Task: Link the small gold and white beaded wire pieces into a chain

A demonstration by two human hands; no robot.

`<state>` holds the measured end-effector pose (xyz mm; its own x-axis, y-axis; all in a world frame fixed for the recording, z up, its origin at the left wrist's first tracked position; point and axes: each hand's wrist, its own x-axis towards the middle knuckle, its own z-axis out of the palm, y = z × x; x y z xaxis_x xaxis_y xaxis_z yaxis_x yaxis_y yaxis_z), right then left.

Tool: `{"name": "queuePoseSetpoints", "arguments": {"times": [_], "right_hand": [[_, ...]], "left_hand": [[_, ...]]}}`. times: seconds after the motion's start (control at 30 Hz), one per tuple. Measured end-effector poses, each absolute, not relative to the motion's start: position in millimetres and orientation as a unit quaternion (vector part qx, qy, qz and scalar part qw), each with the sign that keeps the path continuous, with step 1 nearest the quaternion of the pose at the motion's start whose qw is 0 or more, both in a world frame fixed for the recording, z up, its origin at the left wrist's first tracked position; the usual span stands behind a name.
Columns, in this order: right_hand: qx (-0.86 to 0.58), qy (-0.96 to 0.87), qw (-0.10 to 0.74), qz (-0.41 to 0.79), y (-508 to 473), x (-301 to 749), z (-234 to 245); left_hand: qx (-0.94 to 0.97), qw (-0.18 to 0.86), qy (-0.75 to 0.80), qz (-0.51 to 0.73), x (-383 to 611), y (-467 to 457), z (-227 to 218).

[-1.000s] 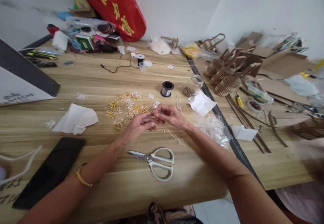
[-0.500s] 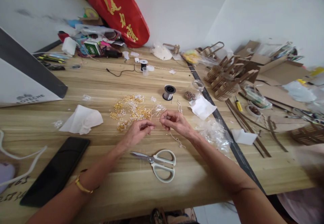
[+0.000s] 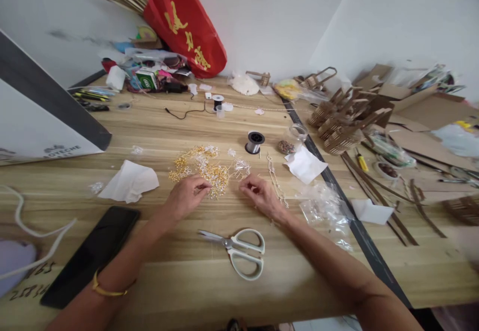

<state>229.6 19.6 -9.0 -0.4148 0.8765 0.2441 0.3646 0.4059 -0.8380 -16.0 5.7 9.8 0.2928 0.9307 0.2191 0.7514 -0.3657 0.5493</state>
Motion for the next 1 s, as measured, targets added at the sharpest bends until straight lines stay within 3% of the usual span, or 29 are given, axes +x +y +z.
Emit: {"name": "queuePoseSetpoints", "arguments": {"times": [0.17,0.33,1.0], "right_hand": [[-0.346,-0.847,0.316,0.25,7.3,218.7,-17.4],[-0.326,-0.874,0.303,0.196,5.6,218.8,-26.0],[-0.298,-0.897,0.286,0.155,9.6,218.7,-30.0]], "left_hand": [[0.826,0.054,0.538,0.163,-24.9,12.7,11.8],[0.808,0.011,0.575,0.131,-45.9,8.2,15.8],[0.818,0.057,0.564,0.095,-36.6,-4.5,0.5]]}}
